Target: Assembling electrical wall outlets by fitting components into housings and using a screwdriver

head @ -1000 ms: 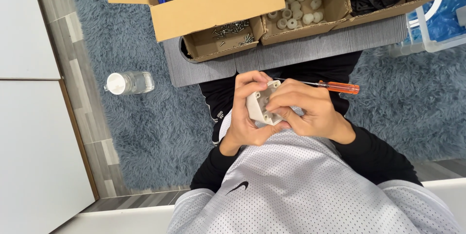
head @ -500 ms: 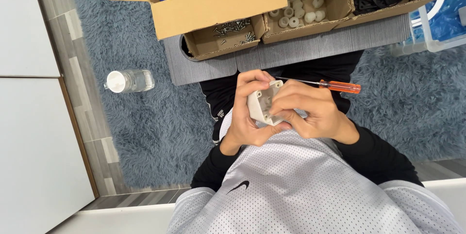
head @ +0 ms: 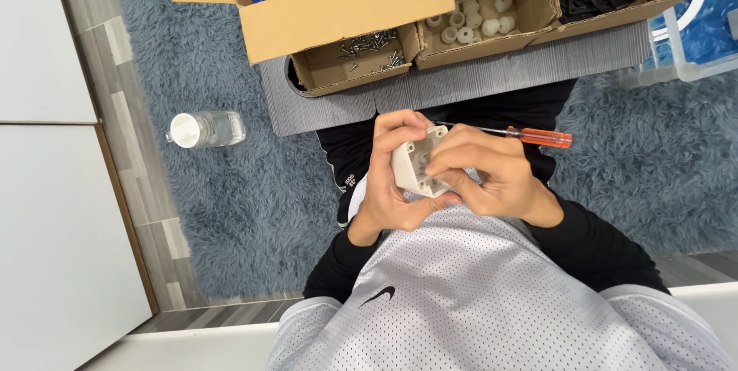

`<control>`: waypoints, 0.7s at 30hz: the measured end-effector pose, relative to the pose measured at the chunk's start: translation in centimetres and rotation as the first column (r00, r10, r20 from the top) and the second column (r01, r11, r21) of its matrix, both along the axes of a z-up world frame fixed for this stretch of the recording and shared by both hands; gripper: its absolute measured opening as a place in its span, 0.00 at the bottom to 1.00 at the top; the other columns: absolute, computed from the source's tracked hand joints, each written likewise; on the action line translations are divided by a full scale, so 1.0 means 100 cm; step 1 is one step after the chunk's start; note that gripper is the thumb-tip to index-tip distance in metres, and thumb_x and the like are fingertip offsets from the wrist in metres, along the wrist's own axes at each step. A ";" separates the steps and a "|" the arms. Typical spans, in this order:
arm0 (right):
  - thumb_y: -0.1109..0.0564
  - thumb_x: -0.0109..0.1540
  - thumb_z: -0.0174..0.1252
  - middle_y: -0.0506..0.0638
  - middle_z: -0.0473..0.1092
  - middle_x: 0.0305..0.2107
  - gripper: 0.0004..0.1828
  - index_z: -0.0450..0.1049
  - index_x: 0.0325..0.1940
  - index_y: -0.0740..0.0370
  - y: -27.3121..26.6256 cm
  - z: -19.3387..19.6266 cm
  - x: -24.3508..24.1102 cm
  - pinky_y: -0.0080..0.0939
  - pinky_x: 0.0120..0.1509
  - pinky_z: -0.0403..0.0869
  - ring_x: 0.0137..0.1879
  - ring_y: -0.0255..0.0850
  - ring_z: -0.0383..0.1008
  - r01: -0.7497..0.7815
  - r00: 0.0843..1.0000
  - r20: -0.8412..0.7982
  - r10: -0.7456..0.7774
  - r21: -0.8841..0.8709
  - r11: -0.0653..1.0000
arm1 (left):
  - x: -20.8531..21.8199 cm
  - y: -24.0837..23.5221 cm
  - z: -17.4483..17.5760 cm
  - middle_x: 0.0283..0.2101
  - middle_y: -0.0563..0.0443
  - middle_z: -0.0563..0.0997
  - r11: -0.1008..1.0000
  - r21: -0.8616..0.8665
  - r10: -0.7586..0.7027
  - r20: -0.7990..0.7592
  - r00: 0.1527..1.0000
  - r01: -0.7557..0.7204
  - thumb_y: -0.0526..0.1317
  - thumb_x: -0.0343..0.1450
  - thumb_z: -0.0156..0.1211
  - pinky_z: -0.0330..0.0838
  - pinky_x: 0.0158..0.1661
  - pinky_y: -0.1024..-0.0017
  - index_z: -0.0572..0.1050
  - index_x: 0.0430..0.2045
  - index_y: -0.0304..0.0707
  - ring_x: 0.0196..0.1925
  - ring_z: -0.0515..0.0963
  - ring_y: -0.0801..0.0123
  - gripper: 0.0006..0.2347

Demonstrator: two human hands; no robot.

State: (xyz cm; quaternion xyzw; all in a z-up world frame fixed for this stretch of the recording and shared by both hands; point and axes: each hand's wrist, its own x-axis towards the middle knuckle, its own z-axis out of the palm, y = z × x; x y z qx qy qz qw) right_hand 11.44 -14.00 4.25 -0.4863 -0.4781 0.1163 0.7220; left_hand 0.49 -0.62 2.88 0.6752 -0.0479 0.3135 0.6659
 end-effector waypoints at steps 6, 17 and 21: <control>0.70 0.65 0.62 0.57 0.79 0.32 0.07 0.85 0.42 0.66 -0.001 0.004 0.004 0.48 0.42 0.80 0.35 0.47 0.79 -0.034 0.999 0.015 0.034 -0.013 0.999 | 0.000 -0.001 0.000 0.58 0.38 0.66 1.000 0.009 0.004 -0.018 1.000 -0.004 0.41 0.64 0.84 0.67 0.65 0.45 0.68 0.61 0.37 0.64 0.72 0.46 0.33; 0.69 0.65 0.66 0.61 0.79 0.31 0.01 0.83 0.40 0.71 -0.029 -0.029 0.026 0.51 0.41 0.79 0.35 0.55 0.81 0.021 0.997 -0.071 -0.015 0.090 0.996 | 0.023 0.001 0.000 0.53 0.40 0.76 0.984 0.141 0.105 0.012 0.994 -0.105 0.49 0.57 0.89 0.63 0.65 0.53 0.74 0.54 0.37 0.59 0.72 0.48 0.35; 0.69 0.68 0.63 0.62 0.77 0.31 0.03 0.76 0.40 0.69 -0.053 -0.046 0.046 0.51 0.46 0.77 0.39 0.57 0.80 0.188 0.979 -0.106 -0.174 0.133 0.973 | 0.030 -0.008 -0.004 0.52 0.44 0.81 0.984 0.100 0.149 -0.011 0.989 -0.147 0.51 0.53 0.92 0.61 0.64 0.61 0.75 0.51 0.38 0.57 0.70 0.56 0.36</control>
